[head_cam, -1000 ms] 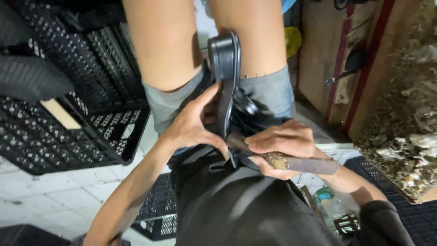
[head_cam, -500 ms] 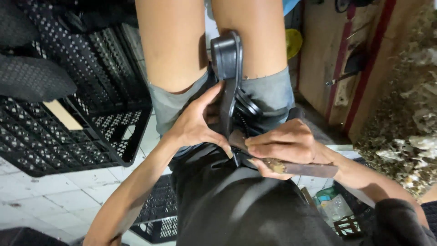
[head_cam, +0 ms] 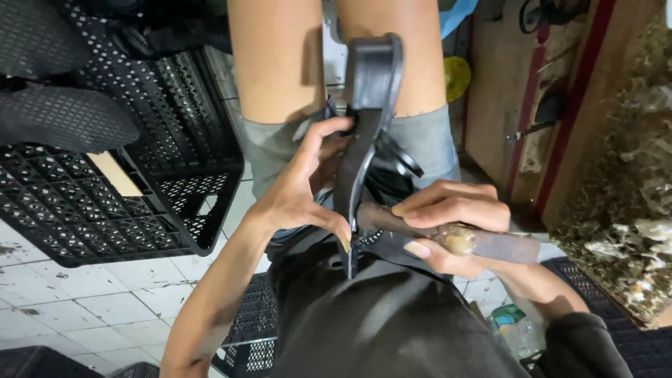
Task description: Assembling a sandal by fitting the upper straps into the sole and hammering them to secure the bond.
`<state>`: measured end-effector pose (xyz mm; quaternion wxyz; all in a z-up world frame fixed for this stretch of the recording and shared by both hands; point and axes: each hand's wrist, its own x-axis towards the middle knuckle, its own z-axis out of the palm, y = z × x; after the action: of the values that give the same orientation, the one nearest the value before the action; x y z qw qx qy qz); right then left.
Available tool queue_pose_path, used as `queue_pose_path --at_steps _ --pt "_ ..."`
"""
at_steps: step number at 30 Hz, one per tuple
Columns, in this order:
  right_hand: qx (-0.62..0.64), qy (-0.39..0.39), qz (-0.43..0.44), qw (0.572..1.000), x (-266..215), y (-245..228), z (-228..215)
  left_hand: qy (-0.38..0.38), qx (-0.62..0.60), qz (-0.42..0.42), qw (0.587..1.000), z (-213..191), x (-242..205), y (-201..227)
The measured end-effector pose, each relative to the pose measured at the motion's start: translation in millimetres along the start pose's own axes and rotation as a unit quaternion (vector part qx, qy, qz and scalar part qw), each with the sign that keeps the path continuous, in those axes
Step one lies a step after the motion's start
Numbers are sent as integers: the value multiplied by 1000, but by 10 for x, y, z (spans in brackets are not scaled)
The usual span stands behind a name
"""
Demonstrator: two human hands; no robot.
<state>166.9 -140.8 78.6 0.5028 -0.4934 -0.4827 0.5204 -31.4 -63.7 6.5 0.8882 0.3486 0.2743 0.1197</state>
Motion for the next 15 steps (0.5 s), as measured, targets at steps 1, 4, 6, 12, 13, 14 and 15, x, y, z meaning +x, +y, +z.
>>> queue_pose_path --at_steps 1,4,6,12,13,14,15 --pt "-12 5 15 1000 -7 -26 -9 9 7 3 1000 9 -28 31" --pt "-34 4 33 999 20 -114 -24 14 47 1 999 2 -122 123" --pt "-44 -3 33 998 69 -157 9 9 83 -1 997 20 -169 237" --pt "-260 3 -66 963 217 -353 90 34 125 -26 991 13 -268 701" --pt "-356 -24 -97 929 231 -350 92 -5 194 -43 980 30 -259 837" --pt "-449 -49 -124 883 237 -352 92 -47 261 -59 962 48 -239 970" --pt "-450 -47 -125 883 269 -338 115 -48 263 -58 962 73 -195 999"
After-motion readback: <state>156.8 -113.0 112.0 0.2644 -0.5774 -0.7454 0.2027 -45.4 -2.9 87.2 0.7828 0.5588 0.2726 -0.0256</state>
